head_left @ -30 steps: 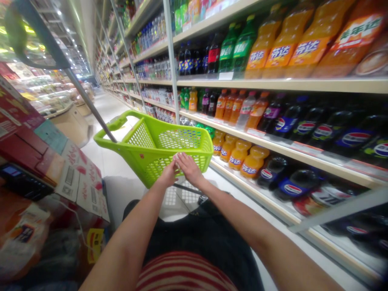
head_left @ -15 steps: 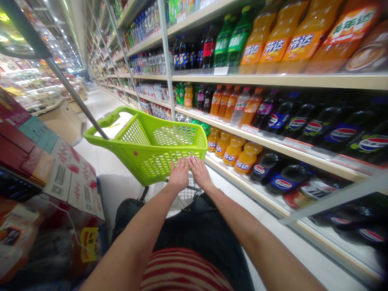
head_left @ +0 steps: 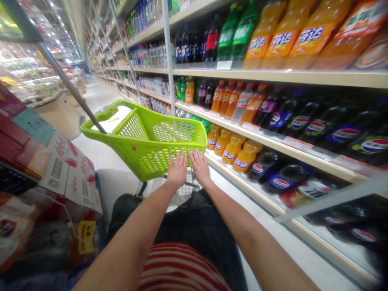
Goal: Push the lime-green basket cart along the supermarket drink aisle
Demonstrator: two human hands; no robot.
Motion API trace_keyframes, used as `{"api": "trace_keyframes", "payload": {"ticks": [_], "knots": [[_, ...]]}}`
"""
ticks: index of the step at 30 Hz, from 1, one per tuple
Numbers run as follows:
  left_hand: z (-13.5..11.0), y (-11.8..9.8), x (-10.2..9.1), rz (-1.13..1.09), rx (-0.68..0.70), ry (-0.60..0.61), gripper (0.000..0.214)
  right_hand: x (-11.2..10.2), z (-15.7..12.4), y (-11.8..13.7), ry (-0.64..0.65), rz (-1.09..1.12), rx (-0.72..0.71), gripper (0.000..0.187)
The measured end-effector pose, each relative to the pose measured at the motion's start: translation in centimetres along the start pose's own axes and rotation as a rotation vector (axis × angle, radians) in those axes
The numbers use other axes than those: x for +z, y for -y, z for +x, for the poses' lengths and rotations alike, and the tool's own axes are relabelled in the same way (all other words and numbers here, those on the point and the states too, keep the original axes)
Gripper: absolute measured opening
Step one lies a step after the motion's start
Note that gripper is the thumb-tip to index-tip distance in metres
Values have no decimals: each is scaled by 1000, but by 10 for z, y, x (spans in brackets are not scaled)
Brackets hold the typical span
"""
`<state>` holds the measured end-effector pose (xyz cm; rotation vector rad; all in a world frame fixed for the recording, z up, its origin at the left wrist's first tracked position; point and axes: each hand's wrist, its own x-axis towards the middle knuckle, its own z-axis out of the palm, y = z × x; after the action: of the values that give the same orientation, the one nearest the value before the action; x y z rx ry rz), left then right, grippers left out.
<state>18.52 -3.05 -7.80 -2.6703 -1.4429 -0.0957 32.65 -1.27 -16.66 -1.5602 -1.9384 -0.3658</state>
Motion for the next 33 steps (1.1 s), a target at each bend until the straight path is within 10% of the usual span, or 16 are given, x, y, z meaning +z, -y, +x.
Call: {"api": "trace_keyframes", "payload": {"ticks": [13,24,33], "knots": [[-3,21,-6,27,-95,13,65,-23,46,15,-130,28,-11,50],[-16,34,-1,-25,-133,41,65,5,9,30,51,65,-84,47],[-22,50,-5,-25,-192,30,68,-13,63,52,-55,88,-110,48]]}}
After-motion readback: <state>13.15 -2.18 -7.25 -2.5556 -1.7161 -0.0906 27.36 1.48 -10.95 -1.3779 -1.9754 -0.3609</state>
